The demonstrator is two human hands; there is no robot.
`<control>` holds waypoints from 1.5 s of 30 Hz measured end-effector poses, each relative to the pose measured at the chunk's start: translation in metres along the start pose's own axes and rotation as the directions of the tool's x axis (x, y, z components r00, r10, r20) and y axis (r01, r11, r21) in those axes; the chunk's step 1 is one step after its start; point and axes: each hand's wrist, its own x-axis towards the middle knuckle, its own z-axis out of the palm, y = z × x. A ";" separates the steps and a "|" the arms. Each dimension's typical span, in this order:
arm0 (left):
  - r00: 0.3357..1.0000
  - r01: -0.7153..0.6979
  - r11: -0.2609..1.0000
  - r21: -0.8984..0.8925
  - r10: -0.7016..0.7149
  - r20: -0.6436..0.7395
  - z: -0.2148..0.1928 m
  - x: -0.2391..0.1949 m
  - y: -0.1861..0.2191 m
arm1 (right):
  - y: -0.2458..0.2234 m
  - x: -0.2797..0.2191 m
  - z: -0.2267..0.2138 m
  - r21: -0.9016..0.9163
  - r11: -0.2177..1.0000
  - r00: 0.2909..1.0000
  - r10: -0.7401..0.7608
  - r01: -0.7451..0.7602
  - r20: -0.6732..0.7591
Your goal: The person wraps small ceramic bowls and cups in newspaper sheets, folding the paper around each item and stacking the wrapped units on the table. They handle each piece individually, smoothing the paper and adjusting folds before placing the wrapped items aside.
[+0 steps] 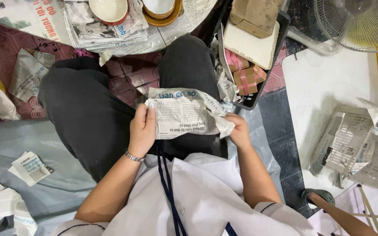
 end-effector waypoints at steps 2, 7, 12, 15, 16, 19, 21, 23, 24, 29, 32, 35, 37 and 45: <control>0.997 0.024 0.990 -0.140 -0.014 0.071 -0.001 -0.001 -0.002 | 0.002 0.001 0.008 -0.013 0.997 0.984 0.070 -0.073 -0.167; 0.901 -0.274 0.944 -0.182 0.318 0.294 -0.017 -0.007 0.005 | -0.032 0.013 0.019 0.028 0.977 0.926 0.208 -0.210 -0.314; 0.830 -0.421 0.903 -0.083 0.420 0.366 -0.022 -0.022 0.026 | -0.061 0.023 0.027 -0.200 0.947 0.938 0.186 -0.250 -0.293; 0.968 -0.096 0.995 -0.003 0.094 0.231 -0.012 -0.020 0.024 | -0.075 0.034 0.035 0.205 0.921 0.877 0.381 -0.332 -0.292; 0.968 0.037 0.996 -0.079 -0.016 0.250 -0.010 -0.016 0.020 | -0.079 0.038 0.035 0.236 0.911 0.876 0.397 -0.339 -0.273; 0.912 0.336 0.908 -0.251 -0.246 0.329 -0.011 -0.003 0.001 | -0.090 0.046 0.039 0.229 0.912 0.890 0.391 -0.340 -0.234; 0.897 0.388 0.860 -0.331 -0.270 0.351 -0.012 0.001 -0.007 | -0.097 0.048 0.037 0.082 0.955 0.929 0.297 -0.286 -0.222; 0.923 0.266 0.959 -0.098 -0.225 0.311 -0.015 0.004 -0.005 | -0.101 0.050 0.031 0.039 0.972 0.950 0.233 -0.230 -0.207; 0.935 0.198 0.980 0.026 -0.197 0.295 -0.016 0.007 -0.003 | -0.099 0.051 0.028 0.019 0.980 0.960 0.198 -0.198 -0.199; 0.925 0.203 0.973 0.107 -0.226 0.307 -0.013 0.008 -0.011 | -0.061 0.058 0.022 0.162 0.900 0.868 0.433 -0.404 -0.242; 0.910 0.255 0.944 0.209 -0.308 0.279 -0.015 0.008 -0.026 | -0.053 0.066 0.026 0.299 0.858 0.829 0.495 -0.418 -0.261; 0.902 0.309 0.949 -0.060 -0.273 0.335 -0.011 0.003 -0.032 | -0.057 0.066 0.024 0.179 0.849 0.795 0.528 -0.497 -0.297; 0.932 0.209 0.974 -0.086 -0.172 0.319 -0.011 0.008 -0.023 | -0.061 0.073 0.025 -0.006 0.884 0.830 0.438 -0.468 -0.345; 0.935 -0.295 0.925 0.238 0.227 0.274 -0.016 0.008 0.033 | -0.095 0.068 0.038 -0.377 0.907 0.935 0.049 -0.189 -0.351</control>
